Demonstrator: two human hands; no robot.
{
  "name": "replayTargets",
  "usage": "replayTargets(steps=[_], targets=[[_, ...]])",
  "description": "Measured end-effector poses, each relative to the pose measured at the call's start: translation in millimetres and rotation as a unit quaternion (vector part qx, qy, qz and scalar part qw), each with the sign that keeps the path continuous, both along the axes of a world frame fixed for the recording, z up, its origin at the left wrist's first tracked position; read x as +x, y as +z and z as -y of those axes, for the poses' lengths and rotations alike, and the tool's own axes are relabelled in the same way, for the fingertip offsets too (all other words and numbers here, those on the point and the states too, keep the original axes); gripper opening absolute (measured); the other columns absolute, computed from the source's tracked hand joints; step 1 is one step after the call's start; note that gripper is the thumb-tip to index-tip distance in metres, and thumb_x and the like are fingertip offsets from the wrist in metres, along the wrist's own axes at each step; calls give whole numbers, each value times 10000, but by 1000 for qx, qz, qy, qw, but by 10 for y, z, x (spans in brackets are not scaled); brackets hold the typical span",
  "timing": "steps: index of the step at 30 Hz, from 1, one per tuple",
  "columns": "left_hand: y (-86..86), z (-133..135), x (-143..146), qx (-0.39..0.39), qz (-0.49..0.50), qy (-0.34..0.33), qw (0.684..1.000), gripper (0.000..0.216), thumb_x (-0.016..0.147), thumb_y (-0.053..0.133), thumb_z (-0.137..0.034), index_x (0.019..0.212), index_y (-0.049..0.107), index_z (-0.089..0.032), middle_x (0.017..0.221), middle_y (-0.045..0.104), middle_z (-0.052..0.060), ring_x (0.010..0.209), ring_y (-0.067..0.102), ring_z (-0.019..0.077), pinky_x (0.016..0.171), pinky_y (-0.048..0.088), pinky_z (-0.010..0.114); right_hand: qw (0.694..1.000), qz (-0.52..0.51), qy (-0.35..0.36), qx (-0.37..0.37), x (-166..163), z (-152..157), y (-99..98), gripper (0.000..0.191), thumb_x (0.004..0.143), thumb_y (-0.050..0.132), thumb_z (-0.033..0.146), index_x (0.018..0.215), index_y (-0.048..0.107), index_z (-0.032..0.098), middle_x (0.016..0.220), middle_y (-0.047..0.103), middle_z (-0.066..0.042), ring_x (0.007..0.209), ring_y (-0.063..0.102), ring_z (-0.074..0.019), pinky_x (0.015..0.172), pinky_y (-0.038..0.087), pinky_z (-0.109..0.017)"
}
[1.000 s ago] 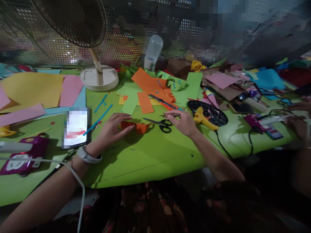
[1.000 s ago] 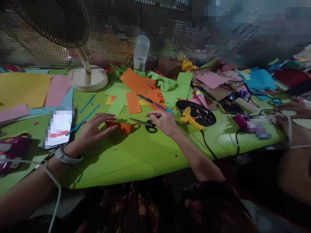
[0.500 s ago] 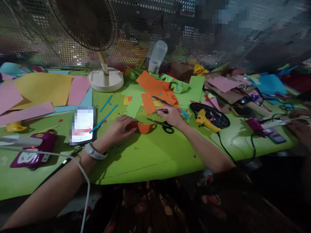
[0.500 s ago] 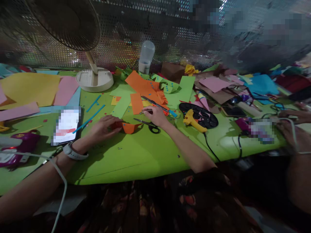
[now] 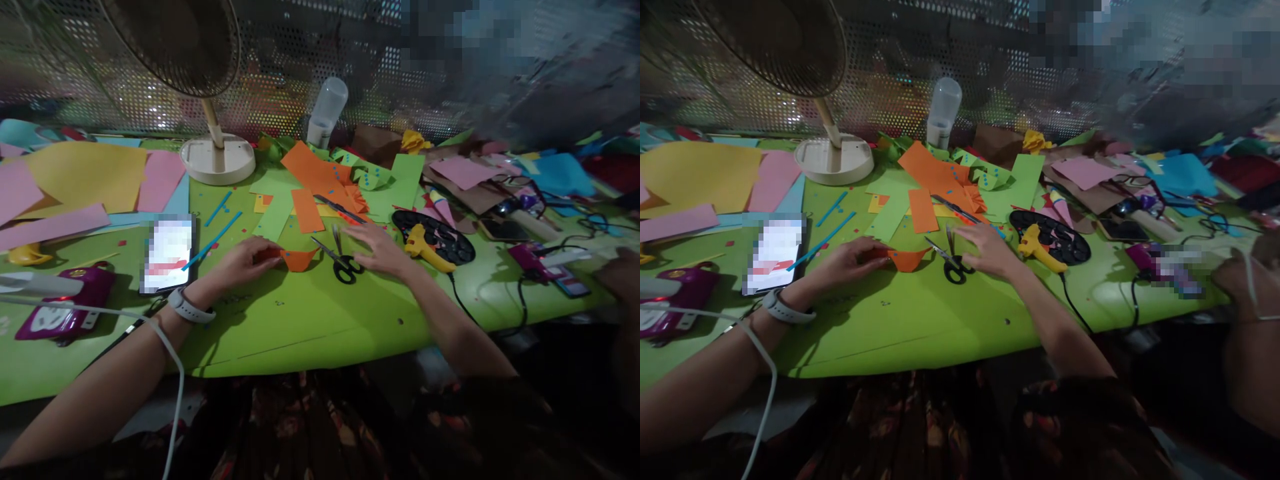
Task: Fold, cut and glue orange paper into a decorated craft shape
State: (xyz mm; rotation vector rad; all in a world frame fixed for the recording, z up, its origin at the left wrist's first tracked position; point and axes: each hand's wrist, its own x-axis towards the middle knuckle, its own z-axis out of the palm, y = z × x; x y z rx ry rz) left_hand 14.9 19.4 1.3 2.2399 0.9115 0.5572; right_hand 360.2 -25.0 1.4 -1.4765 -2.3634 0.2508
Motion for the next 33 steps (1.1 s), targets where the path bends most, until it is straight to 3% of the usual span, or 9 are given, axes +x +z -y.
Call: replayTargets(steps=[5, 8, 12, 17, 21, 24, 26, 30, 33], targets=[[-1, -1, 3, -25, 16, -6, 1000, 298, 865, 588, -369, 1096, 676, -202, 1005, 681, 90, 893, 616, 215, 806, 474, 336, 962, 44, -238, 125, 561, 525, 180, 503, 843, 494, 246, 1334, 559, 156, 1279, 630, -146, 1180, 572, -281, 1039, 406, -451], [-28, -6, -3, -38, 28, -10, 999, 306, 859, 604, -367, 1112, 670, -208, 1006, 680, 80, 876, 613, 201, 789, 475, 320, 897, 177, -401, 64, 830, 790, 171, 541, 858, 515, 338, 1309, 541, 41, 1254, 607, -258, 1147, 561, -344, 956, 421, -444], [-39, -2, 2, -41, 26, -6, 999, 323, 846, 621, -361, 1118, 672, -195, 1004, 680, 75, 865, 607, 194, 767, 473, 307, 876, 257, -407, -43, 954, 901, 47, 372, 865, 510, 316, 1121, 633, 77, 1091, 665, -225, 1023, 588, -309, 884, 424, -380], [-21, 1, 29, -57, 31, -4, 998, 337, 839, 631, -382, 1113, 673, -190, 976, 675, 82, 852, 601, 193, 738, 469, 303, 851, 232, -472, 12, 963, 798, -125, 354, 807, 564, 330, 1083, 604, 112, 1078, 626, -205, 1021, 557, -320, 848, 438, -386], [-26, -16, 47, -53, 25, -3, 998, 294, 826, 641, -388, 1038, 686, -190, 913, 664, 64, 818, 590, 184, 716, 457, 299, 843, 84, -524, 88, 1027, 744, -207, 268, 724, 596, 300, 950, 577, 157, 967, 622, -159, 958, 580, -309, 864, 458, -425], [-15, -21, 65, -61, 30, -3, 998, 266, 816, 649, -382, 988, 683, -183, 878, 657, 57, 775, 581, 172, 692, 446, 294, 819, -147, -510, 219, 988, 732, -168, 444, 636, 674, 322, 1029, 532, 172, 917, 608, -90, 811, 607, -246, 761, 507, -388], [5, -18, 82, -62, 29, 2, 998, 248, 805, 661, -378, 952, 679, -179, 849, 649, 50, 744, 569, 164, 668, 436, 288, 818, -270, -450, 238, 861, 722, -86, 567, 626, 726, 365, 1122, 515, 187, 913, 606, -51, 712, 598, -191, 659, 518, -334], [47, -7, 101, -76, 33, -3, 997, 195, 813, 645, -361, 855, 661, -172, 791, 623, 40, 698, 544, 148, 621, 414, 274, 878, -328, -345, 50, 386, 660, 104, 294, 759, 676, 436, 970, 646, 233, 905, 655, -18, 619, 590, -128, 611, 534, -287], [63, 3, 80, -132, 46, -4, 990, 216, 839, 614, -369, 867, 652, -158, 762, 618, 34, 654, 526, 132, 573, 391, 257, 891, -357, -264, -95, -31, 577, 196, 289, 768, 692, 437, 963, 655, 227, 881, 672, -31, 660, 616, -146, 529, 503, -251]])
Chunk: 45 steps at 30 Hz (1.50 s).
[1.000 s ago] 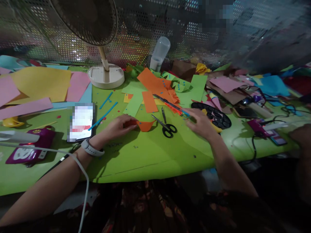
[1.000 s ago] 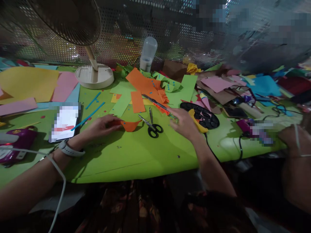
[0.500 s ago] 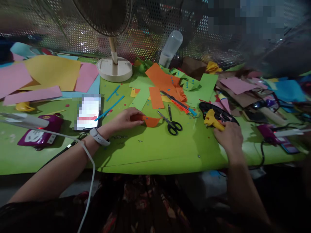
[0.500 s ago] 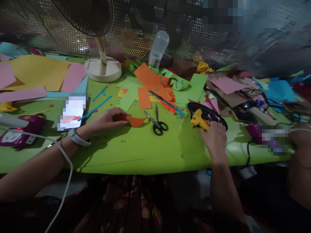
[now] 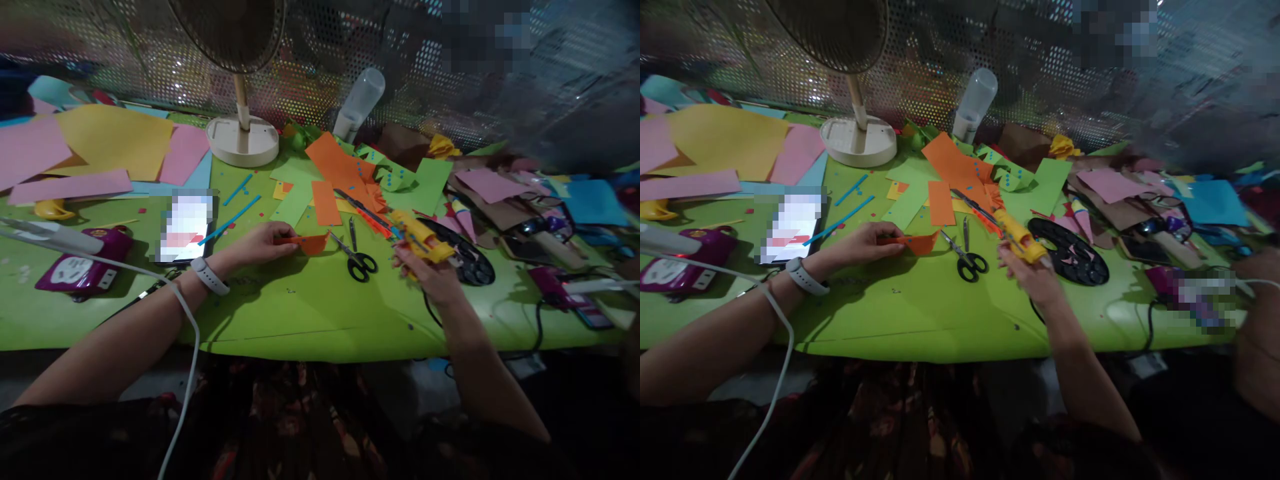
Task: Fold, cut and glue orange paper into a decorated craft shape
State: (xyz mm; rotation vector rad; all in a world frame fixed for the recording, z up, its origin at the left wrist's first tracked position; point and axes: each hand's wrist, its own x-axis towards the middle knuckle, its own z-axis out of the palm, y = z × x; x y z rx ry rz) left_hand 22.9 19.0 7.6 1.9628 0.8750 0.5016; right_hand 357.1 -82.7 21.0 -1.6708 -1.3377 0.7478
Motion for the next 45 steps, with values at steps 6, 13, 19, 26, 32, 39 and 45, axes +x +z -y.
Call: replayTargets(steps=[6, 13, 19, 26, 32, 39, 45], targets=[[-9, -21, -94, -110, 37, -17, 993, 300, 844, 631, -385, 1017, 663, -142, 837, 665, 62, 672, 554, 130, 579, 418, 243, 964, -34, 249, -89, -605, -167, 54, 316, 796, 701, 457, 1008, 675, 224, 860, 672, -34, 665, 614, -147, 556, 527, -266], [-21, -84, -164, -127, 32, -14, 991, 309, 847, 632, -384, 1021, 681, -133, 789, 657, 51, 648, 550, 120, 578, 422, 233, 965, -51, 231, -114, -748, -166, -104, 362, 764, 734, 466, 994, 652, 199, 670, 566, 27, 498, 492, -96, 460, 458, -246], [37, -57, -154, -141, 33, -17, 989, 281, 842, 623, -369, 982, 696, -137, 729, 645, 41, 614, 530, 117, 550, 403, 232, 964, -35, 241, -108, -725, -154, -116, 327, 780, 715, 470, 960, 643, 207, 678, 569, 23, 516, 481, -101, 467, 430, -246], [33, -59, -155, -140, 22, -18, 990, 299, 822, 633, -371, 993, 702, -135, 727, 638, 37, 605, 523, 117, 546, 392, 238, 963, -40, 246, -101, -747, -161, -151, 313, 792, 707, 462, 961, 655, 203, 704, 592, 13, 546, 498, -107, 472, 431, -242], [39, -44, -154, -142, 26, -17, 989, 288, 821, 633, -369, 979, 700, -138, 696, 623, 30, 585, 506, 110, 522, 371, 233, 964, -27, 247, -96, -754, -160, -159, 300, 789, 710, 460, 956, 664, 215, 705, 602, 3, 578, 531, -128, 506, 461, -257], [39, -34, -159, -151, 28, -21, 988, 282, 830, 633, -365, 980, 697, -135, 690, 620, 29, 583, 505, 107, 521, 371, 229, 963, -26, 251, -98, -738, -160, -183, 300, 798, 708, 451, 973, 659, 213, 723, 606, 5, 531, 475, -101, 480, 432, -245], [31, -41, -161, -150, 33, -21, 988, 291, 822, 641, -374, 978, 699, -136, 707, 622, 28, 598, 510, 112, 530, 373, 228, 963, -25, 249, -96, -751, -155, -160, 313, 787, 714, 473, 953, 663, 213, 720, 612, 4, 542, 488, -107, 491, 441, -248]])
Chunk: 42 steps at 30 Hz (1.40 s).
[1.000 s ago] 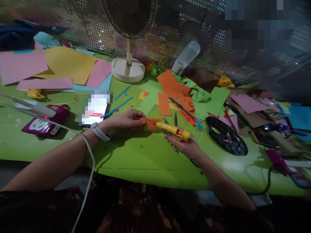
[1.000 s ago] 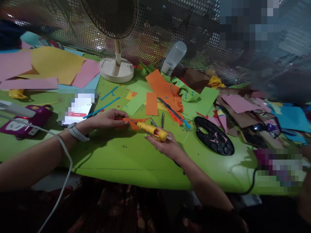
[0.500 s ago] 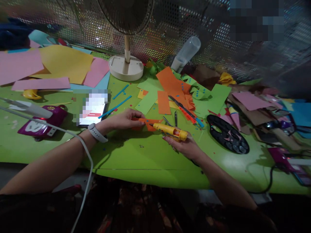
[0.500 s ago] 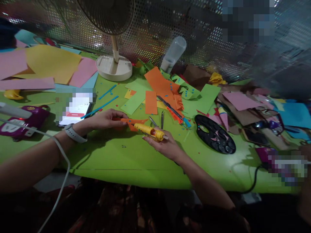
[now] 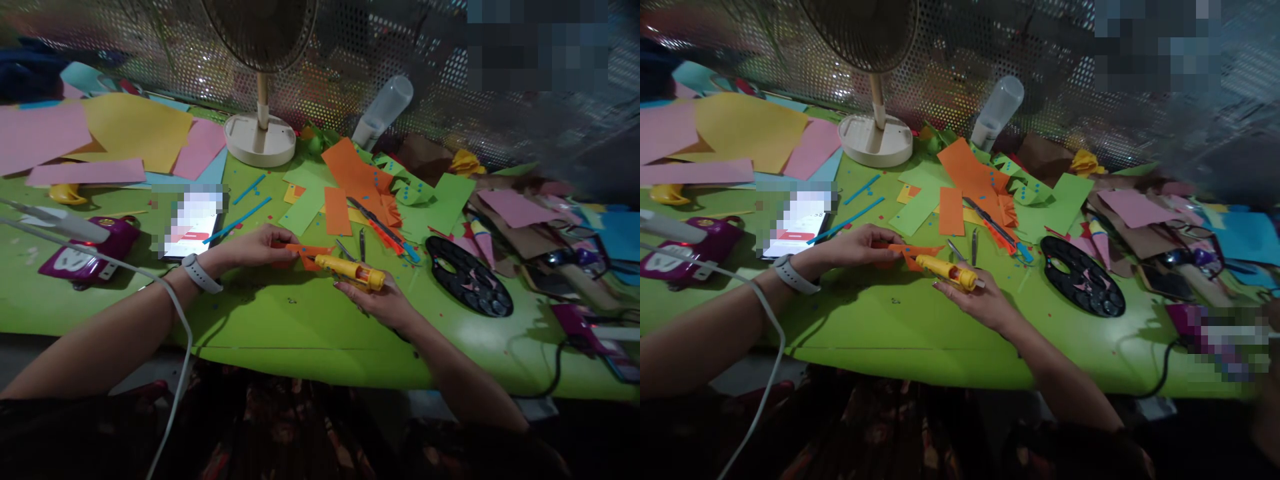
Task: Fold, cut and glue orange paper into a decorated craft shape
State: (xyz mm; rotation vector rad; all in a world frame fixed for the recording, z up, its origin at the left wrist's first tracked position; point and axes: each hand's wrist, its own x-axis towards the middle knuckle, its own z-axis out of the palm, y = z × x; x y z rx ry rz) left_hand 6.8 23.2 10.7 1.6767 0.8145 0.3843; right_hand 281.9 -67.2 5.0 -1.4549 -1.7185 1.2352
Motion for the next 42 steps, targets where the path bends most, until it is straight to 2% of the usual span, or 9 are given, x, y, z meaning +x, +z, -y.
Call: replayTargets(steps=[20, 32, 36, 39, 42], targets=[[27, 6, 13, -14, -6, 5, 1000, 276, 792, 660, -348, 960, 698, -132, 719, 640, 35, 593, 520, 111, 529, 380, 229, 1000, 6, 7, -9, -10, 9, 30, 325, 800, 711, 471, 988, 666, 210, 643, 546, 26, 507, 445, -95, 436, 400, -236], [10, 8, 3, -31, 9, 7, 999, 307, 786, 689, -374, 964, 709, -125, 678, 622, 23, 570, 518, 100, 507, 374, 204, 999, 41, 14, 14, -19, 15, 43, 295, 821, 675, 494, 909, 622, 217, 598, 477, 44, 495, 415, -93, 436, 371, -233], [-4, 3, 0, -31, 13, 5, 999, 319, 790, 691, -383, 979, 709, -126, 692, 630, 32, 578, 521, 102, 514, 385, 209, 996, 62, 33, 51, -1, 14, 44, 263, 847, 650, 470, 818, 557, 226, 615, 455, 48, 516, 405, -97, 451, 351, -240], [-11, -5, -5, -18, 10, 3, 1000, 311, 811, 673, -388, 974, 710, -127, 689, 624, 33, 582, 517, 102, 517, 385, 211, 984, 112, 64, 125, 22, 20, 94, 264, 882, 607, 442, 774, 511, 222, 652, 478, 35, 548, 437, -107, 494, 358, -254], [-20, -13, -16, 8, 12, -1, 1000, 297, 823, 663, -382, 960, 709, -124, 723, 634, 38, 606, 527, 104, 541, 398, 213, 957, 184, 85, 209, 112, 48, 176, 221, 911, 576, 405, 815, 513, 216, 721, 531, 7, 609, 495, -128, 562, 382, -272]])
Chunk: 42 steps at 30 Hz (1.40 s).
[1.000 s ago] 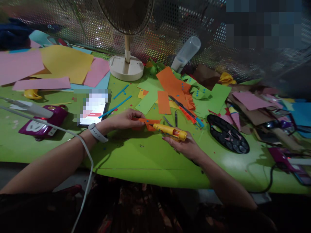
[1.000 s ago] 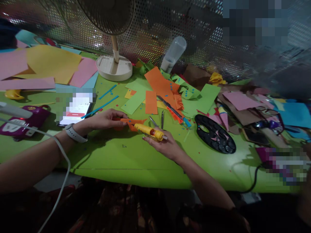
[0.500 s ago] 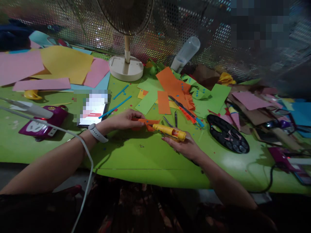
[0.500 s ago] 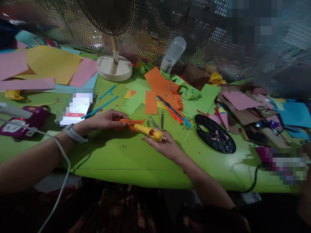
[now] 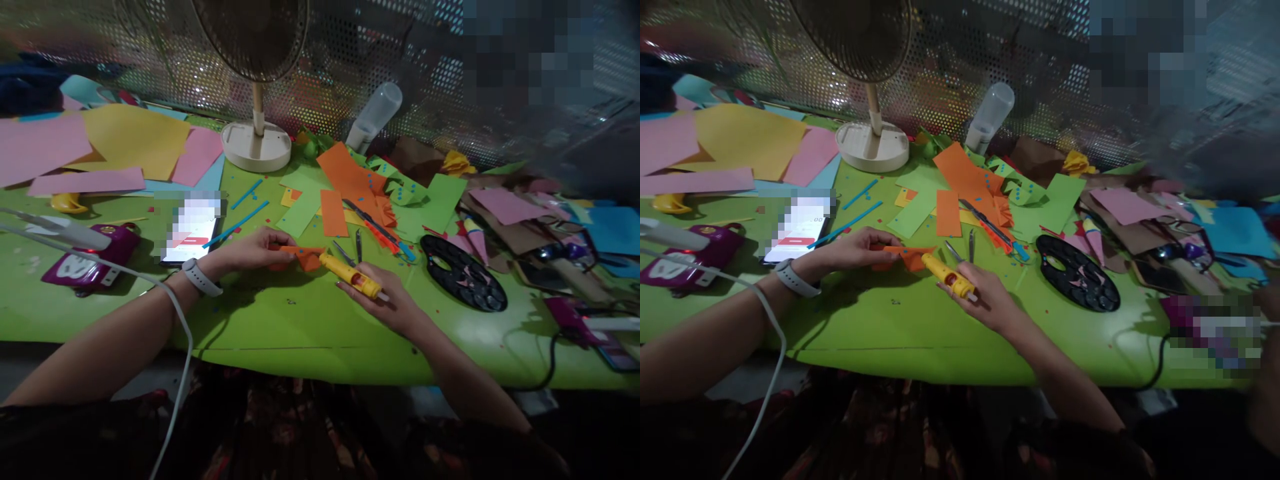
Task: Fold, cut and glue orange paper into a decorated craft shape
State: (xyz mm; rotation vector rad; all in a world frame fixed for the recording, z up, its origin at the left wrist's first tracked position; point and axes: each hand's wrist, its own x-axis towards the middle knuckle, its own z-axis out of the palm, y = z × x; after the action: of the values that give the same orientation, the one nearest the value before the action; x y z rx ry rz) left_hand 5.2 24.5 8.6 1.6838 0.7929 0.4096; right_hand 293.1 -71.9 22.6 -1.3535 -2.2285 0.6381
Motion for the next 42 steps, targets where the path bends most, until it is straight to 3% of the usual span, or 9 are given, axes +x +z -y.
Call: replayTargets(steps=[4, 10, 14, 18, 22, 25, 28, 33, 42], targets=[[-3, 7, -2, 13, -5, 9, 1000, 287, 811, 667, -362, 964, 712, -123, 777, 658, 47, 633, 547, 111, 550, 408, 213, 993, 67, -33, 94, 325, 68, 53, 194, 921, 560, 401, 962, 540, 213, 857, 613, -53, 734, 575, -182, 658, 433, -305], [2, 12, 17, -2, -2, 21, 1000, 299, 788, 682, -374, 960, 723, -133, 798, 680, 54, 629, 553, 110, 549, 426, 208, 921, 157, -296, 197, 1145, 193, -111, 407, 819, 596, 595, 942, 583, 207, 894, 647, -107, 768, 612, -246, 719, 488, -374], [13, 5, 14, 8, -8, 8, 1000, 295, 798, 676, -377, 958, 715, -132, 773, 672, 43, 619, 545, 108, 533, 406, 200, 865, 210, -433, 141, 1677, 240, -283, 501, 745, 580, 657, 983, 620, 219, 1001, 666, -155, 879, 624, -327, 766, 501, -471], [26, 12, 7, 31, -18, -4, 999, 269, 807, 661, -372, 927, 710, -136, 741, 647, 29, 618, 532, 108, 528, 387, 202, 870, 259, -414, 66, 1943, 254, -319, 585, 707, 586, 619, 1042, 642, 143, 1038, 665, -196, 990, 612, -364, 843, 485, -500], [-3, 0, 0, 45, -24, -13, 999, 266, 807, 659, -377, 928, 708, -146, 749, 645, 27, 629, 538, 112, 543, 395, 210, 882, 281, -355, 128, 1709, 290, -120, 503, 784, 525, 575, 1005, 666, 146, 1032, 677, -181, 1004, 612, -356, 904, 452, -529], [-38, -21, -8, 46, -29, -12, 998, 282, 814, 653, -390, 940, 705, -144, 754, 648, 32, 633, 543, 116, 548, 402, 213, 909, 184, -324, 186, 1255, 260, 58, 325, 882, 489, 460, 936, 665, 192, 977, 689, -119, 954, 627, -282, 888, 479, -449], [-50, -31, -15, 53, -33, -18, 998, 287, 827, 640, -398, 956, 701, -150, 764, 647, 27, 635, 539, 111, 546, 400, 206, 956, 142, -229, 119, 784, 97, 150, 236, 899, 510, 399, 896, 663, 220, 934, 697, -80, 879, 650, -239, 828, 495, -397], [-5, -1, -9, 60, -42, -22, 997, 271, 830, 638, -383, 945, 693, -144, 720, 613, 10, 593, 494, 92, 509, 363, 190, 966, 162, -202, -21, 307, -386, 76, 220, 862, 581, 419, 836, 642, 210, 834, 713, -63, 745, 656, -215, 644, 472, -329], [29, 23, 2, 42, -21, -30, 998, 262, 828, 636, -361, 928, 692, -125, 700, 599, 12, 575, 471, 87, 488, 341, 184, 953, 191, -235, 2, 163, -715, -131, 86, 823, 571, 257, 756, 580, 206, 823, 698, -80, 737, 652, -224, 670, 486, -346]])
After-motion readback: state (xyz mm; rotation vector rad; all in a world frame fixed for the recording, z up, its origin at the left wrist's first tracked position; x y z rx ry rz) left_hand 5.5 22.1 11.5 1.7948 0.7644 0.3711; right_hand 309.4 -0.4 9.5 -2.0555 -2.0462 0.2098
